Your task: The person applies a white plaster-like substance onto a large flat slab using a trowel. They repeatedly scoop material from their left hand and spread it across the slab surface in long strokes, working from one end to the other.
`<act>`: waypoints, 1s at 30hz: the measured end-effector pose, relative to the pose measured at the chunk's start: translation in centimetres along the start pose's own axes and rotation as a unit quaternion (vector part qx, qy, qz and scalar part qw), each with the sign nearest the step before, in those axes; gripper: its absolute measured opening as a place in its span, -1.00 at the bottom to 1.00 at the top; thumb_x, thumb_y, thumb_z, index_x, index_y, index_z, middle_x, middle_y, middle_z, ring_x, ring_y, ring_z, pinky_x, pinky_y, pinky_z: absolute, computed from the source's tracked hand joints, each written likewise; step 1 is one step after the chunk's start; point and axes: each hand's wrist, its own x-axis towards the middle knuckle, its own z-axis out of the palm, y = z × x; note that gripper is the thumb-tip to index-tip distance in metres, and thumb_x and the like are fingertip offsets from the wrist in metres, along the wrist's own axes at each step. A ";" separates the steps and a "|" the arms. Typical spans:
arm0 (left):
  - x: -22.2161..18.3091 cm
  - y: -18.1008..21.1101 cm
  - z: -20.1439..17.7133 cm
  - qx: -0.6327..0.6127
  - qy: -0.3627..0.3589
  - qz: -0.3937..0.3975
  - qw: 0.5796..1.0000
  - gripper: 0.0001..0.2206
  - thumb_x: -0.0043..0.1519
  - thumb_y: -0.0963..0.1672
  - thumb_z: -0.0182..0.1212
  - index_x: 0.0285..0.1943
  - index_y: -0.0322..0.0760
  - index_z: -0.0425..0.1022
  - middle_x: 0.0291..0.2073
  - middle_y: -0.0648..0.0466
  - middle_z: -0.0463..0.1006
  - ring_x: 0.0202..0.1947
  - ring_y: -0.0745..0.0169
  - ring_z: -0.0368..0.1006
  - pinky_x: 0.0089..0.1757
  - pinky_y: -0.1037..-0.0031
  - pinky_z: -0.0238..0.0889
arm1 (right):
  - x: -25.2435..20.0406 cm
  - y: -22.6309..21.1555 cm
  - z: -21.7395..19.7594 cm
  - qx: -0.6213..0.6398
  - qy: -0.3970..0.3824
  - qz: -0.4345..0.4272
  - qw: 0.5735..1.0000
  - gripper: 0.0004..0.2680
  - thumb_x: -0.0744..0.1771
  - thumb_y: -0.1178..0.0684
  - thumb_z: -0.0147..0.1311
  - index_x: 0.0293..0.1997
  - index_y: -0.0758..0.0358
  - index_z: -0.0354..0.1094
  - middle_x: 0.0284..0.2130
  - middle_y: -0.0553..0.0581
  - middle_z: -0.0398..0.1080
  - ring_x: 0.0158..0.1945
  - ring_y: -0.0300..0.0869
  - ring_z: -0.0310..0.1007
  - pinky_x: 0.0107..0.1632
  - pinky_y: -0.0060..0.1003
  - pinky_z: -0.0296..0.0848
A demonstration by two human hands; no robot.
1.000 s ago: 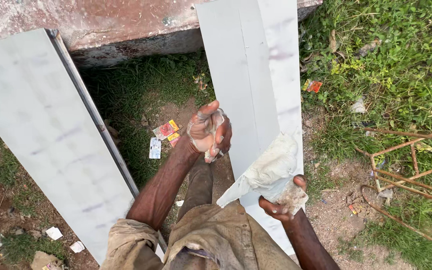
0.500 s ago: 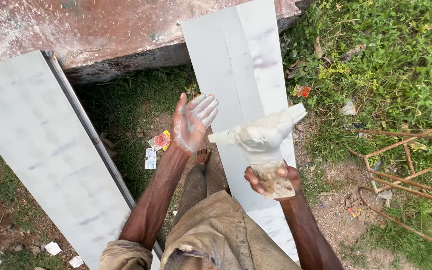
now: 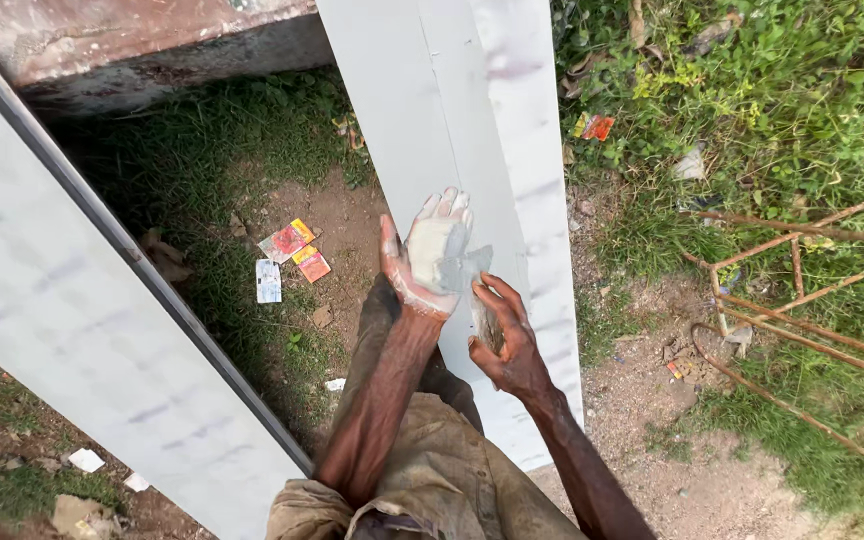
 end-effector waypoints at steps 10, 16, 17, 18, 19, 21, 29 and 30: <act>16.2 1.4 -2.3 0.408 0.007 -0.235 0.882 0.16 0.09 0.41 -0.24 0.55 -0.61 -0.14 0.48 -0.42 0.03 0.49 -0.23 0.03 0.34 0.03 0.00 | 9.7 5.7 -2.5 0.303 -0.085 0.219 0.924 -0.41 0.27 0.25 0.04 0.52 0.09 -0.04 0.46 0.06 0.01 -0.38 -0.32 0.31 -0.47 -0.48 0.37; 21.7 5.7 -0.9 0.140 -0.030 -0.195 0.970 0.10 0.16 0.36 -0.09 0.56 -0.63 -0.13 0.50 -0.37 0.07 0.48 -0.22 0.08 0.39 0.16 0.04 | 15.3 10.8 -2.9 0.420 -0.139 0.207 0.873 -0.42 0.28 0.27 0.05 0.54 0.21 0.02 0.31 0.15 0.19 -0.23 -0.26 0.34 -0.41 -0.47 0.40; 21.9 6.9 -1.0 0.113 -0.037 -0.166 0.979 0.06 0.21 0.34 -0.07 0.57 -0.62 -0.13 0.50 -0.35 0.06 0.49 -0.21 0.08 0.40 0.18 0.04 | 16.7 11.9 -2.8 0.510 -0.092 0.286 0.806 -0.42 0.28 0.24 0.03 0.55 0.19 -0.01 0.25 0.11 0.26 -0.38 -0.30 0.33 -0.54 -0.52 0.34; 21.9 7.9 -1.4 0.173 0.013 -0.134 0.976 -0.03 0.24 0.28 -0.05 0.56 -0.57 -0.11 0.51 -0.32 0.07 0.49 -0.19 0.09 0.39 0.20 0.06 | 18.9 13.4 -3.0 0.552 -0.058 0.268 0.787 -0.43 0.30 0.25 0.02 0.56 0.22 -0.01 0.03 0.17 0.29 -0.36 -0.23 0.38 -0.53 -0.46 0.41; 21.9 8.9 -2.2 0.232 0.064 -0.101 0.965 -0.11 0.28 0.23 -0.04 0.55 -0.51 -0.09 0.51 -0.29 0.08 0.49 -0.16 0.10 0.37 0.23 0.07 | 22.0 15.0 -3.2 0.592 -0.025 0.250 0.766 -0.44 0.32 0.25 0.00 0.58 0.26 -0.02 -0.18 0.24 0.32 -0.35 -0.16 0.43 -0.52 -0.40 0.47; 21.0 10.1 -4.7 0.182 0.110 -0.105 0.971 -0.21 0.31 0.17 -0.02 0.54 -0.47 -0.07 0.50 -0.27 0.07 0.46 -0.15 0.11 0.35 0.21 0.07 | 28.8 17.9 -4.2 0.576 0.015 0.223 0.786 -0.44 0.30 0.24 -0.03 0.54 0.26 -0.06 -0.20 0.12 0.37 -0.37 -0.19 0.42 -0.50 -0.42 0.47; 13.4 11.1 -18.0 0.132 0.269 -0.118 0.947 -0.35 0.34 0.06 -0.01 0.44 -0.58 0.14 0.40 -0.35 0.25 0.38 -0.20 0.24 0.32 0.18 0.10 | 56.7 24.0 -6.2 -0.345 0.069 -0.085 0.932 -0.41 0.26 0.02 0.24 0.49 0.35 0.21 0.32 0.43 0.24 0.04 0.08 0.50 0.01 -0.04 0.60; 12.6 11.3 -19.0 0.122 0.289 -0.117 0.942 -0.36 0.34 0.06 -0.01 0.42 -0.59 0.17 0.38 -0.35 0.29 0.35 -0.20 0.28 0.30 0.17 0.12 | 58.8 24.5 -6.2 -0.359 0.044 -0.028 0.932 -0.42 0.28 -0.02 0.22 0.49 0.32 0.21 0.23 0.41 0.33 -0.03 0.07 0.50 -0.02 -0.01 0.61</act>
